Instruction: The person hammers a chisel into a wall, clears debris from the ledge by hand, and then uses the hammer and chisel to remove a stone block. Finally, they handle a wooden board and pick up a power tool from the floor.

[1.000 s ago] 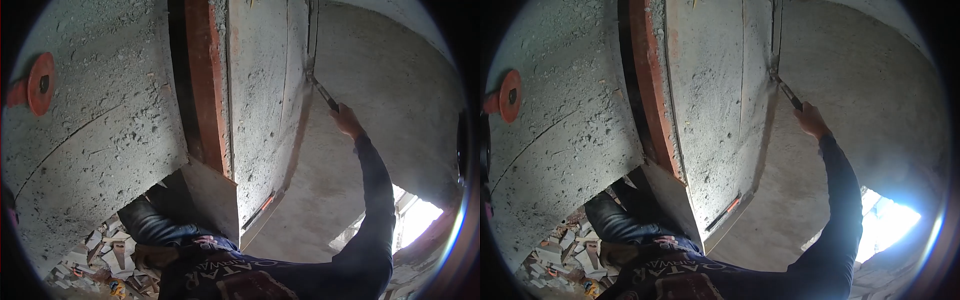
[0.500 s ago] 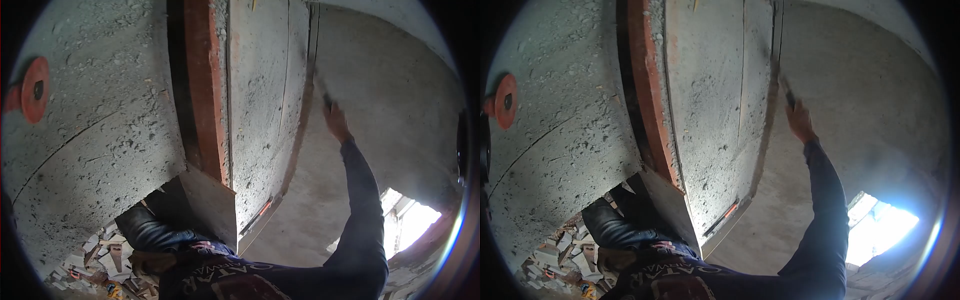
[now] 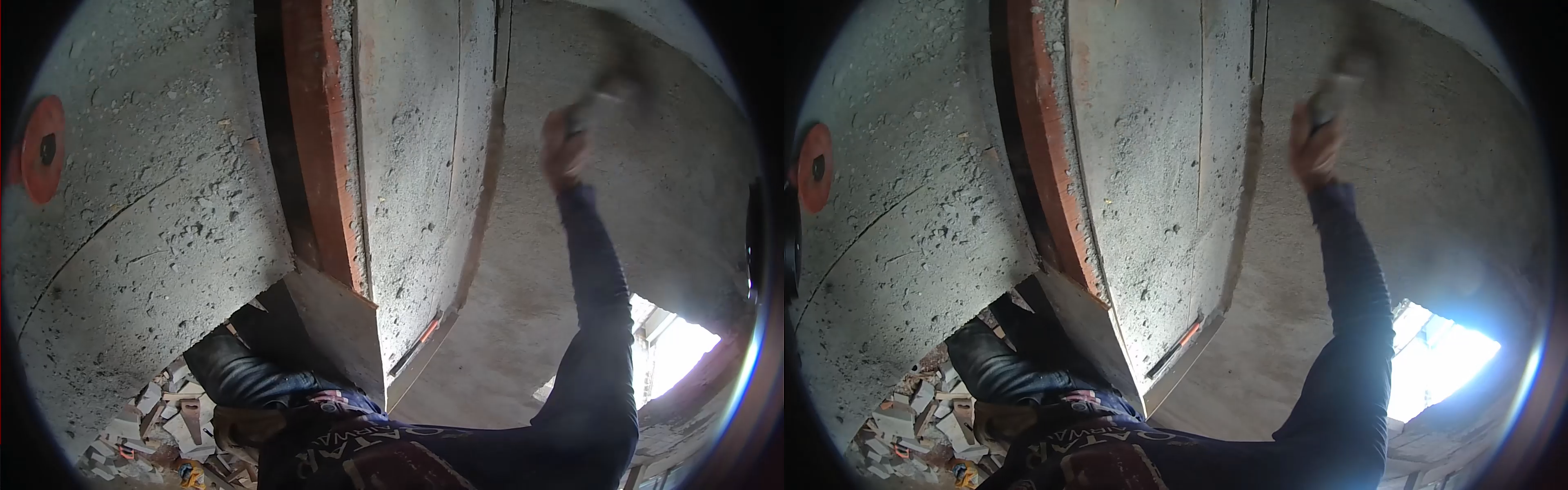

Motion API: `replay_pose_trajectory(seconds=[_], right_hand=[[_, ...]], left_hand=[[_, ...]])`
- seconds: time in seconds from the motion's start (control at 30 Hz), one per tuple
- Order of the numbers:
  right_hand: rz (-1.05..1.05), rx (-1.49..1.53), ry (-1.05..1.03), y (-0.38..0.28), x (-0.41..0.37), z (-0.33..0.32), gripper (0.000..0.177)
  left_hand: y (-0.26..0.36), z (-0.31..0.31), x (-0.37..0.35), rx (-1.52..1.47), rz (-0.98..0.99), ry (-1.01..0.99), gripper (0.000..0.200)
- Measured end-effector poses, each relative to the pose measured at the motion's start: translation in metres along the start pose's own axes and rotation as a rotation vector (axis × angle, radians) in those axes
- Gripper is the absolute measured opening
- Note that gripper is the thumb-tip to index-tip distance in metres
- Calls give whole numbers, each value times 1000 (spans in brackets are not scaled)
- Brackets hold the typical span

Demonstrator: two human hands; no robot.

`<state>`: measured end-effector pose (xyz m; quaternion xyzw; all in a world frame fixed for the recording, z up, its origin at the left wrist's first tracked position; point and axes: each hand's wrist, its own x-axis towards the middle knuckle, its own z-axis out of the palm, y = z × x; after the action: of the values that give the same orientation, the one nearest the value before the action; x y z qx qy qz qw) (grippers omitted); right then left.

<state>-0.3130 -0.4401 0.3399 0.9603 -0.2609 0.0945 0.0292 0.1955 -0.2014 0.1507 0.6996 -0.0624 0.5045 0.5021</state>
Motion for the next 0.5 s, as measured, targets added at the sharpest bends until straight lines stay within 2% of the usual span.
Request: replay_pose_trajectory(seconds=[0.03,0.07,0.1,0.17,0.23,0.3,0.4,0.43,0.5], right_hand=[[182,-482,-378,-13,-56,-9,37],[961,-357,-897,-10,-58,-22,42],[972,-338,-902,-34,-62,-25,42],[1108,-174,-806,-80,-17,-45,47],[825,-178,-589,-89,21,-61,48],[403,-192,-274,-114,77,-70,44],[-131,177,-51,-152,155,-73,35],[-133,182,-54,-140,154,-58,35],[-344,435,144,-100,116,-17,30]], left_hand=[[-6,0,7,4,6,11,61],[-14,0,16,22,19,31,61],[-14,2,21,9,32,23,60],[-8,5,21,16,19,41,60],[13,8,10,-26,-12,13,60],[19,12,10,-29,-6,32,60],[26,13,-7,-36,-5,19,60],[25,13,-11,-31,-4,19,60],[19,14,-15,-27,-4,19,60]])
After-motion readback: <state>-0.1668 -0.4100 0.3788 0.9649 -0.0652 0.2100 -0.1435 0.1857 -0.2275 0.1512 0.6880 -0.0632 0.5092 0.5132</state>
